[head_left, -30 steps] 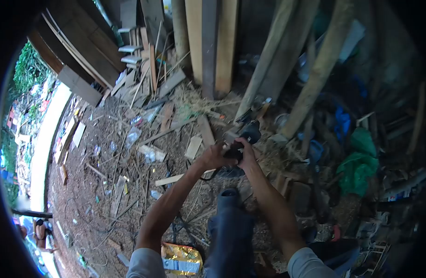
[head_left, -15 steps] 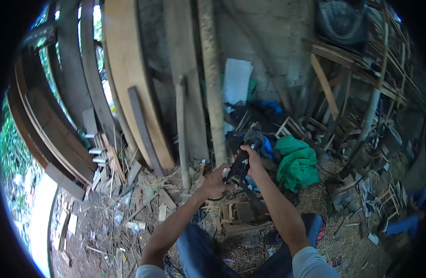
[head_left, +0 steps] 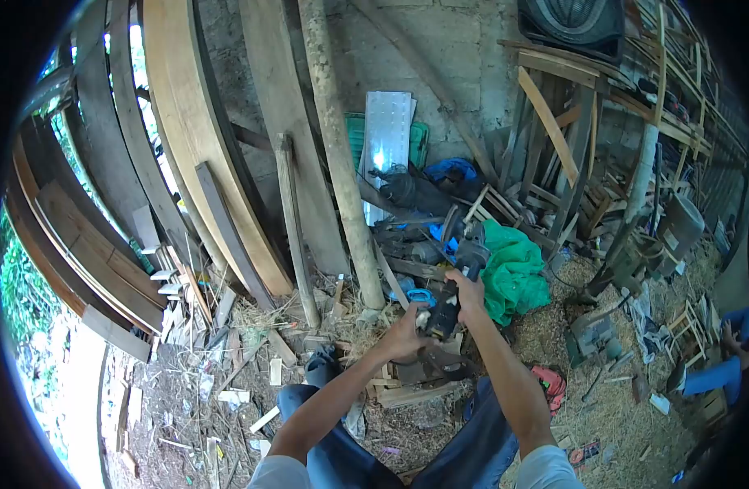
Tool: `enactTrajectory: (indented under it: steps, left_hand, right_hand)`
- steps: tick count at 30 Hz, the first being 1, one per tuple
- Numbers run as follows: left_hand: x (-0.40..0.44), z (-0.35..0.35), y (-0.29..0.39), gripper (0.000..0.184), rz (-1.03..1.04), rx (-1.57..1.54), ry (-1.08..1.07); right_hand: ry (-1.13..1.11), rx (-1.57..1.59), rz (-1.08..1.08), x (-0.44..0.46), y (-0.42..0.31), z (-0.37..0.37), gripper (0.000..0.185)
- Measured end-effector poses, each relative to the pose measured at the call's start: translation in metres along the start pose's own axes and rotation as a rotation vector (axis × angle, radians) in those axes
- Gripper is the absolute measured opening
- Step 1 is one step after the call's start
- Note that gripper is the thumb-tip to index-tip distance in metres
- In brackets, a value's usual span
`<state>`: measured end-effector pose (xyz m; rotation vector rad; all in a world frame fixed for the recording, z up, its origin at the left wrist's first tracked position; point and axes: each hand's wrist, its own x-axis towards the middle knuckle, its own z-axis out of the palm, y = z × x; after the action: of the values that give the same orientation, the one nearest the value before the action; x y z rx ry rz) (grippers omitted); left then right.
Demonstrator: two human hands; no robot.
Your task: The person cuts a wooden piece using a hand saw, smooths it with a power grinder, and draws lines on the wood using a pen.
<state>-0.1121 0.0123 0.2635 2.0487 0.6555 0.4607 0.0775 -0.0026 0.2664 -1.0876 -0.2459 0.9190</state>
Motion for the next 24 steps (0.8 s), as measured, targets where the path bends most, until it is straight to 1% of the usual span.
enactTrajectory:
  steps: [1, 2, 3, 5, 7, 9, 10, 11, 13, 14, 15, 17, 18, 19, 20, 21, 23, 24]
  left_hand:
    - [-0.004, -0.007, 0.003, 0.076, -0.016, 0.055, -0.02]
    - [-0.006, -0.013, -0.014, 0.058, 0.148, -0.073, 0.087]
    - [-0.007, -0.027, -0.031, 0.058, 0.135, -0.08, 0.111]
    - [-0.012, -0.064, -0.062, 0.045, -0.054, -0.165, 0.112]
    - [-0.011, -0.087, -0.079, 0.04, -0.13, -0.149, 0.185]
    - [-0.008, -0.104, -0.095, 0.034, -0.034, -0.171, 0.233]
    - [-0.009, -0.112, -0.094, 0.038, 0.093, -0.11, 0.247]
    - [-0.008, -0.119, -0.093, 0.038, 0.077, -0.122, 0.249]
    - [-0.006, -0.127, -0.092, 0.042, 0.09, -0.06, 0.244]
    - [-0.002, -0.127, -0.1, 0.041, 0.146, 0.087, 0.332]
    - [-0.003, -0.128, -0.104, 0.041, 0.134, 0.077, 0.333]
    - [-0.002, -0.132, -0.11, 0.038, 0.096, 0.075, 0.377]
    - [-0.005, -0.137, -0.102, 0.036, -0.053, 0.057, 0.321]
    - [-0.007, -0.138, -0.104, 0.036, -0.063, 0.048, 0.317]
    - [-0.008, -0.141, -0.106, 0.04, 0.002, 0.094, 0.342]
    - [-0.008, -0.144, -0.105, 0.045, 0.069, 0.139, 0.37]
    - [-0.004, -0.148, -0.103, 0.043, 0.073, 0.166, 0.388]
    - [-0.002, -0.149, -0.103, 0.042, 0.129, 0.219, 0.405]
  right_hand:
    - [-0.01, -0.015, 0.003, 0.002, 0.001, -0.005, 0.031]
    - [-0.023, -0.037, 0.042, 0.003, 0.003, -0.011, 0.031]
    - [-0.041, -0.058, 0.08, 0.007, 0.003, -0.013, 0.032]
    - [-0.073, -0.106, 0.111, 0.001, 0.001, -0.014, 0.032]
    - [-0.099, -0.158, 0.13, -0.013, -0.005, -0.008, 0.033]
    - [-0.144, -0.195, 0.135, -0.023, -0.007, -0.004, 0.036]
    - [-0.173, -0.233, 0.152, -0.026, -0.004, -0.006, 0.037]
    - [-0.17, -0.244, 0.168, -0.027, 0.0, -0.008, 0.037]
    - [-0.228, -0.379, 0.116, -0.034, 0.0, -0.006, 0.037]
    - [-0.195, -0.383, 0.096, -0.042, 0.0, 0.002, 0.036]
    - [-0.194, -0.392, 0.108, -0.04, 0.006, 0.002, 0.036]
    - [-0.104, -0.606, 0.109, -0.035, 0.015, 0.0, 0.035]
    - [-0.097, -0.615, 0.115, -0.035, 0.014, 0.001, 0.035]
    - [-0.158, -0.591, 0.21, -0.036, 0.013, 0.004, 0.035]
    - [-0.223, -0.564, 0.305, -0.038, 0.014, 0.008, 0.035]
    - [-0.223, -0.569, 0.313, -0.041, 0.017, 0.01, 0.035]
    - [-0.259, -0.606, 0.34, -0.046, 0.021, 0.013, 0.035]
    - [-0.252, -0.613, 0.344, -0.049, 0.023, 0.013, 0.035]
